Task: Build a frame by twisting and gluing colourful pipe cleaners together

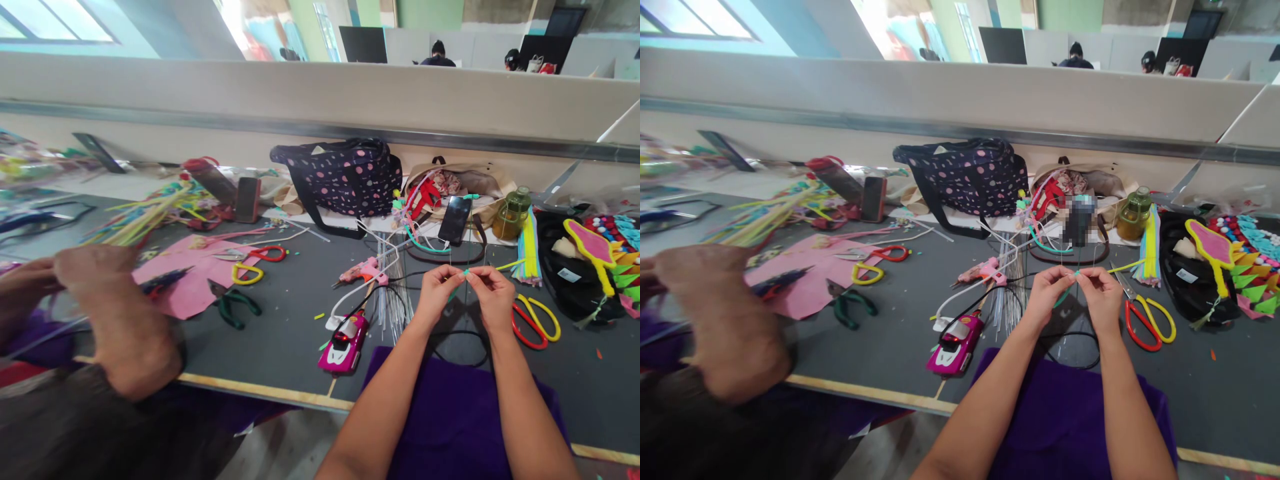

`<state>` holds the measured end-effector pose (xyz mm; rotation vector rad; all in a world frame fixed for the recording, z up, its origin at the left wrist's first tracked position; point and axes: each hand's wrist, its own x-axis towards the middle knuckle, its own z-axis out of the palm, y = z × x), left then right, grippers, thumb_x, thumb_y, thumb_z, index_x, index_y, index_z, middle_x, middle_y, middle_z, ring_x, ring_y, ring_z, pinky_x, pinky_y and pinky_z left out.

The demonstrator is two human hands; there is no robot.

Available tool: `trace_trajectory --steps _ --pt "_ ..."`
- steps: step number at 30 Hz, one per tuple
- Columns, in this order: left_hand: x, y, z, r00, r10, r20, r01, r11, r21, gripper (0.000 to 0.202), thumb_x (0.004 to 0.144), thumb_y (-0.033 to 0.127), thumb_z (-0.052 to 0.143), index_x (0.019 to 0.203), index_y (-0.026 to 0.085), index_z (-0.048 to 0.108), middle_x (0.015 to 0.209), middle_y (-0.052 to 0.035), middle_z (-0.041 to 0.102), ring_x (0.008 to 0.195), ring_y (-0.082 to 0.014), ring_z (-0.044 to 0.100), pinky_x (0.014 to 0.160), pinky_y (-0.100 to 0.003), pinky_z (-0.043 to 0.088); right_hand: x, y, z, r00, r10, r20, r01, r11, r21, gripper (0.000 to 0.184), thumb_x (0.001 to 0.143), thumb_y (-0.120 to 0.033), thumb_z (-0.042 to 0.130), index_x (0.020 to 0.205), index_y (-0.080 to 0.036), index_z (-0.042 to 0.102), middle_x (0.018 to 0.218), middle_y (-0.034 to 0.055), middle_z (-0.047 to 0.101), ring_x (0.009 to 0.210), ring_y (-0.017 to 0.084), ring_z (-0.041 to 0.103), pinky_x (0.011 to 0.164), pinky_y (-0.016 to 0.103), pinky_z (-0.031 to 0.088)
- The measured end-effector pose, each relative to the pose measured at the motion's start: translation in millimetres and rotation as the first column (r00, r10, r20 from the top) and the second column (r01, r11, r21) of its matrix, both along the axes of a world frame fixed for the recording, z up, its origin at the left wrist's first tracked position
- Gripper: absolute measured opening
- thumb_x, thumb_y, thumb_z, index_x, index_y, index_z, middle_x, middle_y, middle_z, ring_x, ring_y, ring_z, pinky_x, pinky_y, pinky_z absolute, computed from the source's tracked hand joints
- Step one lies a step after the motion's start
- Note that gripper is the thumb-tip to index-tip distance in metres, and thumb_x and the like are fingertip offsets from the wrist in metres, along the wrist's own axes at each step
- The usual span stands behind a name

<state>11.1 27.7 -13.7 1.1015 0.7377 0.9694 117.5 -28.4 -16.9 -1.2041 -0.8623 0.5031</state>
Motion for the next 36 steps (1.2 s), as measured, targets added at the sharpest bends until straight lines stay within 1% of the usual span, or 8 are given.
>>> trace_trajectory --steps 4,8,11,15,19,23,29,36 --pt "-2 1 2.0 0.996 -0.075 0.05 0.077 0.996 -0.042 0.03 0.063 0.038 0.079 0.068 0.011 0.067 0.055 0.0029 0.052 0.047 -0.0033 0.034 0.047 -0.02 0.025 0 1 0.4 0.997 0.011 -0.077 -0.012 1.0 -0.011 0.011 0.07 -0.028 0.076 0.077 -0.021 0.072 0.073 -0.0004 0.069 0.067 0.014 0.059 0.066 0.027 0.046" --pt "-5 2 5.8 0.988 -0.152 0.037 0.153 0.988 -0.026 0.031 0.068 0.041 0.075 0.075 0.011 0.071 0.061 -0.0019 0.062 0.048 -0.0048 0.038 0.047 -0.02 0.025 5 4 1.4 0.948 0.054 -0.314 -0.072 0.996 -0.048 0.018 0.063 -0.029 0.08 0.073 -0.019 0.07 0.064 -0.002 0.065 0.055 0.011 0.053 0.056 0.025 0.043" --pt "-8 2 7.1 0.98 -0.197 0.009 0.197 0.98 0.018 0.028 0.071 0.038 0.073 0.082 0.012 0.074 0.067 -0.0039 0.066 0.051 -0.0068 0.045 0.05 -0.021 0.031 9 4 2.3 0.882 0.107 -0.46 -0.16 0.984 -0.076 0.021 0.059 -0.03 0.082 0.071 -0.019 0.069 0.06 -0.0026 0.063 0.051 0.01 0.051 0.052 0.024 0.041" --pt "-8 5 1.9 0.985 -0.172 -0.019 0.173 0.973 0.153 0.021 0.07 0.032 0.075 0.081 0.014 0.074 0.075 -0.0041 0.069 0.062 -0.0108 0.056 0.06 -0.023 0.041 12 3 3.7 0.818 0.14 -0.557 -0.215 0.974 -0.07 0.019 0.057 -0.027 0.082 0.069 -0.019 0.07 0.057 -0.0039 0.061 0.051 0.008 0.051 0.051 0.022 0.04" --pt "-7 9 -2.7 0.997 -0.067 -0.044 0.079 0.918 0.388 0.012 0.071 0.026 0.074 0.075 0.015 0.074 0.074 -0.0047 0.067 0.068 -0.0133 0.059 0.064 -0.025 0.044 11 1 5.4 0.8 0.181 -0.573 -0.249 0.968 -0.042 0.018 0.058 -0.026 0.082 0.069 -0.019 0.07 0.058 -0.0045 0.061 0.052 0.007 0.051 0.051 0.02 0.04" --pt "-6 10 -1.8 0.999 0.019 -0.033 0.001 0.849 0.529 0.008 0.075 0.024 0.072 0.075 0.017 0.074 0.073 -0.0044 0.066 0.068 -0.0128 0.059 0.065 -0.025 0.045 9 0 7.6 0.812 0.208 -0.546 -0.266 0.964 -0.028 0.017 0.059 -0.027 0.081 0.069 -0.019 0.07 0.058 -0.0045 0.06 0.051 0.007 0.05 0.05 0.02 0.039" --pt "-7 8 -1.3 0.998 0.064 0.002 -0.052 0.787 0.614 0.01 0.078 0.027 0.07 0.079 0.019 0.076 0.074 -0.0052 0.067 0.068 -0.0131 0.06 0.062 -0.025 0.047 8 -2 8.8 0.811 0.258 -0.526 -0.309 0.951 -0.01 0.017 0.06 -0.028 0.081 0.07 -0.019 0.07 0.062 -0.0033 0.062 0.053 0.008 0.051 0.051 0.021 0.042" --pt "-8 5 2.8 0.997 0.076 -0.002 -0.058 0.779 0.624 0.012 0.079 0.028 0.07 0.083 0.019 0.076 0.077 -0.0061 0.067 0.072 -0.0137 0.062 0.063 -0.025 0.048 11 -2 7.9 0.795 0.265 -0.545 -0.329 0.944 -0.022 0.017 0.06 -0.029 0.08 0.07 -0.021 0.069 0.063 -0.0023 0.062 0.054 0.01 0.052 0.051 0.022 0.045"
